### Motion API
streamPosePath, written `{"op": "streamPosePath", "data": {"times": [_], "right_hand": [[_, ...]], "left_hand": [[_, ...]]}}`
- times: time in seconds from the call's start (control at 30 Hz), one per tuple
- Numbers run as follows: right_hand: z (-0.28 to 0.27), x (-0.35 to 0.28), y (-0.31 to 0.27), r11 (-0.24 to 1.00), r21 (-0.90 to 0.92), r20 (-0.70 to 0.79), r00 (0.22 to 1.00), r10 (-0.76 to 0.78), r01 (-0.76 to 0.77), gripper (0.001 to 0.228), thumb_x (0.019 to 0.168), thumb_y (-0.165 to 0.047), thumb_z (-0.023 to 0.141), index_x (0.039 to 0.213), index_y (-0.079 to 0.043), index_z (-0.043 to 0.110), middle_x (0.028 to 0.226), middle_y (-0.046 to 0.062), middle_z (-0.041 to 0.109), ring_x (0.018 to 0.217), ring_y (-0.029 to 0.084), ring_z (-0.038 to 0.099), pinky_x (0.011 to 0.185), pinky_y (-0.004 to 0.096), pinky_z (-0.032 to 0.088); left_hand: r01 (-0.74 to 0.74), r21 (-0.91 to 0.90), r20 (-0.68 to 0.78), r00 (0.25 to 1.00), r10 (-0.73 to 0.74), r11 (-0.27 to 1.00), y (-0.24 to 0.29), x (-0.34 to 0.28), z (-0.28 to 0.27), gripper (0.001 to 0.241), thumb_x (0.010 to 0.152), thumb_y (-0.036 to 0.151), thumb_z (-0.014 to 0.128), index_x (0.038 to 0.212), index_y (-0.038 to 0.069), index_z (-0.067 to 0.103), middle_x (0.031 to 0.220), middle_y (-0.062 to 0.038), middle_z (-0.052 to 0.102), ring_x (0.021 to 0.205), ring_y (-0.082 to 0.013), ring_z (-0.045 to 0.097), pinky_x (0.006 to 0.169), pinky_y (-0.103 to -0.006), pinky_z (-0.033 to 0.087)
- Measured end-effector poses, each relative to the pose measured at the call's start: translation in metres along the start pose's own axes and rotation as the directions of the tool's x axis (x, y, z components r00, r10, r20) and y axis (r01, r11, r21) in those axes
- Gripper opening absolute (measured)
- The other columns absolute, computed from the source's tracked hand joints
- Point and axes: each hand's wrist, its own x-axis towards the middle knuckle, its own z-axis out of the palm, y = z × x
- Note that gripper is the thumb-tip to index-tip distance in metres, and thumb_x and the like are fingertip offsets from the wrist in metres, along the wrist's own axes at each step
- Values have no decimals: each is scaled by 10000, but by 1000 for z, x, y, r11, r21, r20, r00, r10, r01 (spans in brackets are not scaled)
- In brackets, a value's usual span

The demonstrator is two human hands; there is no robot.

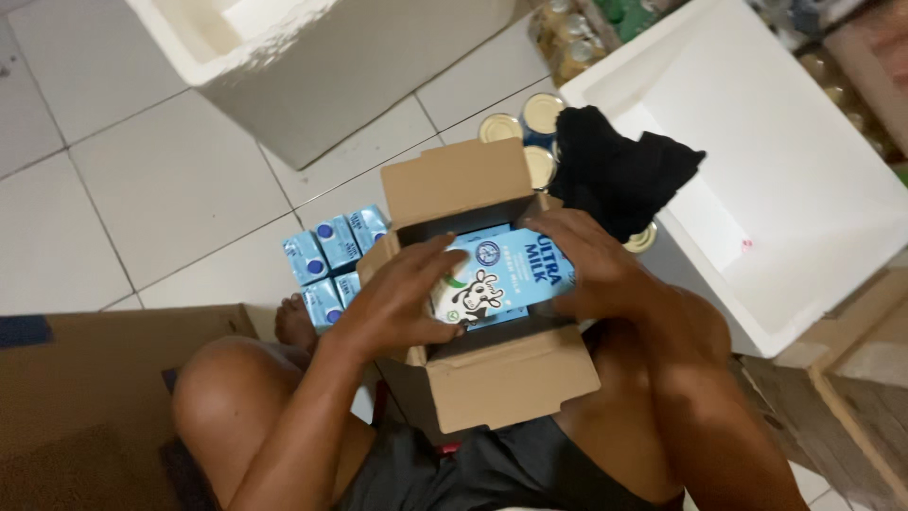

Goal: The person packs small cartons of milk into a cardboard box, wiping one carton with a black cloth before placing it inside.

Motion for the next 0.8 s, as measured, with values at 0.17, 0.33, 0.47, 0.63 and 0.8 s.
{"op": "streamPosePath", "data": {"times": [0.17,0.33,0.47,0.63,0.8], "right_hand": [[5,-1,-9,982,-180,-72,995,-70,56,936,532,-193,864,1382,-39,504,1228,151,568,1242,383,521,1047,478,432],[6,6,-9,983,-184,41,999,32,-24,936,530,-195,792,1405,-50,493,1201,178,573,1215,435,516,1000,499,440],[12,8,-12,972,-225,141,984,105,-72,994,536,-224,803,1447,-48,446,1204,185,582,1213,425,530,963,500,454],[33,8,3,890,-454,323,940,112,50,1035,573,-367,785,1474,-47,387,1231,220,586,1236,443,505,1031,548,341],[60,9,23,790,-588,408,907,106,172,951,541,-331,776,1373,-20,438,1139,186,616,1141,388,576,1030,515,331]], "left_hand": [[-31,157,72,997,19,987,-19,5,16,894,619,272,804,1416,87,442,1389,-301,488,1204,-544,500,989,-624,430],[-21,236,118,993,-8,972,-26,9,19,1046,553,199,795,1494,112,346,1297,-222,532,1176,-471,526,962,-535,447],[-18,307,129,991,-23,952,-31,2,24,1084,525,192,795,1503,109,335,1264,-202,535,1133,-452,540,934,-511,454],[-40,414,128,992,-14,909,-45,0,51,1164,466,297,800,1511,113,322,1173,-135,522,980,-380,569,842,-478,472],[14,503,211,968,-138,864,-54,6,78,1098,494,284,806,1466,47,354,1140,-175,549,945,-414,621,805,-488,487]]}}
